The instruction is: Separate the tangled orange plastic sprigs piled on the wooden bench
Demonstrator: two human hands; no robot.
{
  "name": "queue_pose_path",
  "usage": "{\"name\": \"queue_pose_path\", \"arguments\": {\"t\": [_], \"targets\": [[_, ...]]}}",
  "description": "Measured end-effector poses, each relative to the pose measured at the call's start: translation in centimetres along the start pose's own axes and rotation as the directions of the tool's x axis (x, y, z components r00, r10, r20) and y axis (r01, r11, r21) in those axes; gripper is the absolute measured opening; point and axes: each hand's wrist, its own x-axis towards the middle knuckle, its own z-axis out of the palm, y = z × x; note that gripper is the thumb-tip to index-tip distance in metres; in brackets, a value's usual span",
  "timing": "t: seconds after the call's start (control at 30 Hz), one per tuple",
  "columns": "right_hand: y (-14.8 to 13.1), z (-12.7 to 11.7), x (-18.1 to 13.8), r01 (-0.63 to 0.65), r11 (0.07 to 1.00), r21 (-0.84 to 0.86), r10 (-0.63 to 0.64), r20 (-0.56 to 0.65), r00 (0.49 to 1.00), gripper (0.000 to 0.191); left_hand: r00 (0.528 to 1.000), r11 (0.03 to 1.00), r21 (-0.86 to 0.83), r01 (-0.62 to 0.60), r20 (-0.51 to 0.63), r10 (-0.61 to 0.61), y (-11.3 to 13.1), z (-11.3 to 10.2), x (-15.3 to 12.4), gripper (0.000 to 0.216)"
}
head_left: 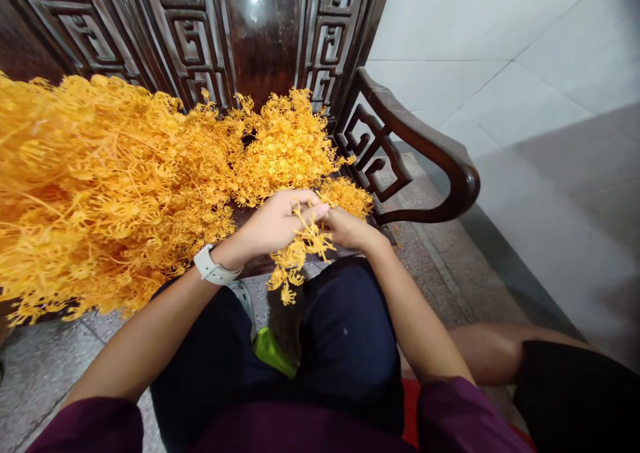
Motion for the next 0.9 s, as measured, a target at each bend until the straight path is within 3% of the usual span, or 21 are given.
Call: {"name": "queue_pose_path", "arguments": {"t": [0.1,0.2,0.53,0.63,0.77,0.83,0.9], "targets": [[0.3,-0.1,0.0,0.011,1.0,-0.012,-0.011,0.062,0.998,0.011,0.988,0.989,-0.109,0.097,-0.108,-0.108,-0.3,-1.0,0.4,0.035],[0.5,-0.4,-0.2,0.028,1.0,-0.014,-0.028,0.0,1.0,0.017,0.964,0.965,-0.22,0.145,-0.189,-0.188,-0.5,-1.5,0.4,0.03],[-2.1,-1.5,-1.3,-0.032,0.994,-0.103,0.002,-0.279,0.96,0.032,0.946,0.899,-0.414,0.146,-0.208,-0.25,-0.8,-3.7,0.9,0.019],[-2.3,-1.2,-1.2,-0.021,0.99,-0.14,-0.003,-0.166,0.986,0.03,0.945,0.877,-0.465,0.119,-0.217,-0.244,-0.7,-4.0,0.9,0.016],[-2.1,-1.0,-1.2,-0.046,0.997,-0.055,0.046,0.005,0.999,0.018,0.944,0.841,-0.535,0.084,-0.228,-0.239,-0.3,-4.2,0.8,0.022],[-2.2,-1.1,-1.2,-0.071,0.997,-0.02,0.071,-0.009,0.997,0.018,0.949,0.834,-0.548,0.064,-0.226,-0.221,-0.2,-4.4,0.8,0.03],[-2.7,-1.3,-1.4,-0.039,0.999,0.001,0.038,-0.118,0.992,0.018,0.954,0.841,-0.538,0.052,-0.223,-0.202,-0.3,-4.5,0.8,0.035]]}}
